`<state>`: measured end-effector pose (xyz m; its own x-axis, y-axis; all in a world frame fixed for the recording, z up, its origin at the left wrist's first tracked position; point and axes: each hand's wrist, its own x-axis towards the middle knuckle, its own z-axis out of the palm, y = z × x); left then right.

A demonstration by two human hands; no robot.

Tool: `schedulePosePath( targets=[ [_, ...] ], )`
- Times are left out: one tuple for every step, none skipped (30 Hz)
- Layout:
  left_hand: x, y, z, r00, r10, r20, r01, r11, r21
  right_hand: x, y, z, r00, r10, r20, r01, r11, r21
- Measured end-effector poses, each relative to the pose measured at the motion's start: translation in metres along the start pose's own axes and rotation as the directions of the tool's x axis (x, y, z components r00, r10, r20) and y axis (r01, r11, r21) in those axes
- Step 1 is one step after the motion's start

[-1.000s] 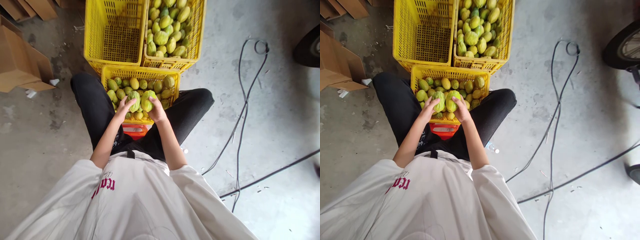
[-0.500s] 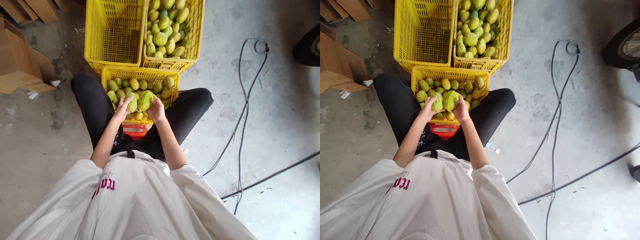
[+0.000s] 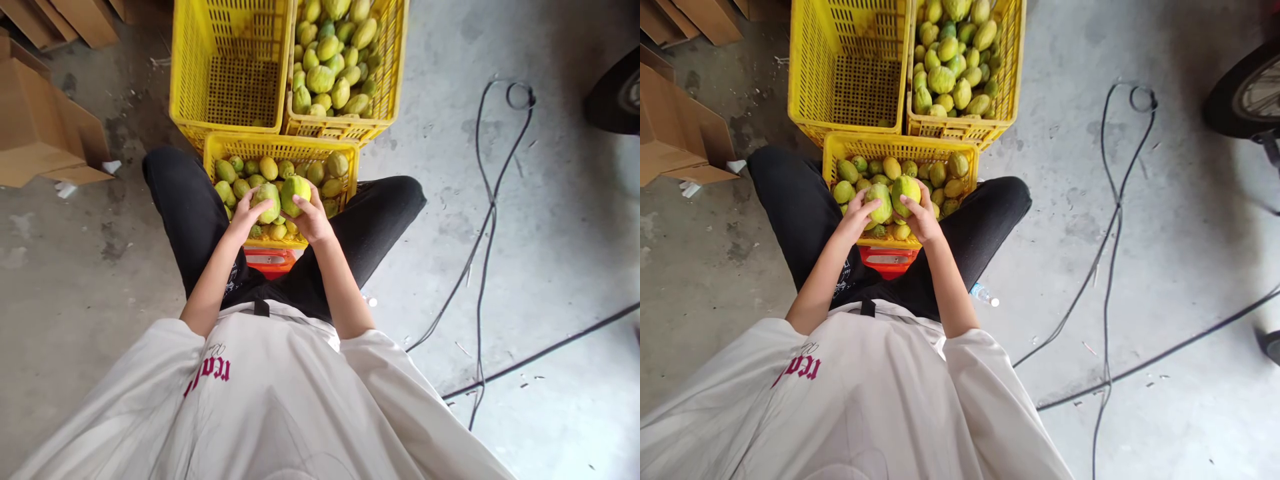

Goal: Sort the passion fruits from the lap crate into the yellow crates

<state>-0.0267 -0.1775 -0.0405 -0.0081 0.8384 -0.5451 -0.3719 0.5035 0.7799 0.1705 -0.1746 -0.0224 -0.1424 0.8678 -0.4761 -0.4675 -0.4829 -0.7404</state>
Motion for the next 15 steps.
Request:
schedulePosePath(
  targets=[
    [-0.001,-0.001,0.002,1.0,0.008,-0.004,-0.007,1.0,0.025,0.0,0.001,0.0,1.0,0.0,-0.001,0.0,1.0,0.001],
    [-0.002,-0.001,0.004,1.0,0.011,-0.019,-0.011,0.999,0.041,0.0,0.003,0.0,1.0,0.002,-0.001,-0.002,1.0,0.002],
    [-0.003,-0.001,0.007,0.999,0.008,-0.038,-0.006,0.999,0.048,0.001,0.004,0.0,1.0,0.007,0.002,-0.007,1.0,0.002],
    [-0.004,0.0,0.009,0.998,-0.001,-0.062,0.004,0.999,0.046,0.001,0.006,0.001,1.0,0.014,0.003,-0.014,1.0,0.001],
    [-0.005,0.001,0.012,0.996,-0.01,-0.087,0.013,0.999,0.035,0.002,0.008,0.003,1.0,0.021,0.003,-0.021,1.0,0.0],
    [-0.007,0.002,0.014,0.993,-0.016,-0.114,0.019,1.0,0.019,0.002,0.008,0.005,1.0,0.026,0.003,-0.026,1.0,0.0],
    [-0.008,0.004,0.016,0.99,-0.024,-0.138,0.025,1.0,0.002,0.001,0.008,0.006,1.0,0.03,0.003,-0.03,1.0,0.002],
    [-0.009,0.006,0.018,0.986,-0.033,-0.163,0.031,0.999,-0.016,0.001,0.008,0.008,1.0,0.031,0.004,-0.031,0.999,0.008],
    [-0.011,0.008,0.02,0.981,-0.044,-0.187,0.039,0.999,-0.032,0.0,0.006,0.01,0.999,0.031,0.009,-0.031,0.999,0.017],
    [-0.012,0.01,0.021,0.977,-0.059,-0.207,0.05,0.998,-0.047,0.0,0.004,0.01,0.999,0.032,0.019,-0.032,0.999,0.026],
    [-0.013,0.012,0.022,0.973,-0.077,-0.217,0.066,0.996,-0.059,0.0,0.003,0.01,0.999,0.035,0.031,-0.036,0.999,0.031],
    [-0.014,0.014,0.022,0.97,-0.095,-0.224,0.082,0.994,-0.068,0.0,0.001,0.01,0.998,0.038,0.043,-0.039,0.999,0.033],
    [-0.015,0.015,0.022,0.968,-0.109,-0.226,0.093,0.993,-0.078,0.0,-0.001,0.008,0.998,0.039,0.054,-0.041,0.999,0.031],
    [-0.015,0.016,0.022,0.967,-0.121,-0.225,0.103,0.991,-0.089,-0.001,-0.002,0.006,0.997,0.037,0.067,-0.039,0.999,0.026],
    [-0.014,0.017,0.021,0.967,-0.128,-0.221,0.109,0.989,-0.098,-0.001,-0.002,0.004,0.996,0.035,0.081,-0.036,0.999,0.018]
  ],
)
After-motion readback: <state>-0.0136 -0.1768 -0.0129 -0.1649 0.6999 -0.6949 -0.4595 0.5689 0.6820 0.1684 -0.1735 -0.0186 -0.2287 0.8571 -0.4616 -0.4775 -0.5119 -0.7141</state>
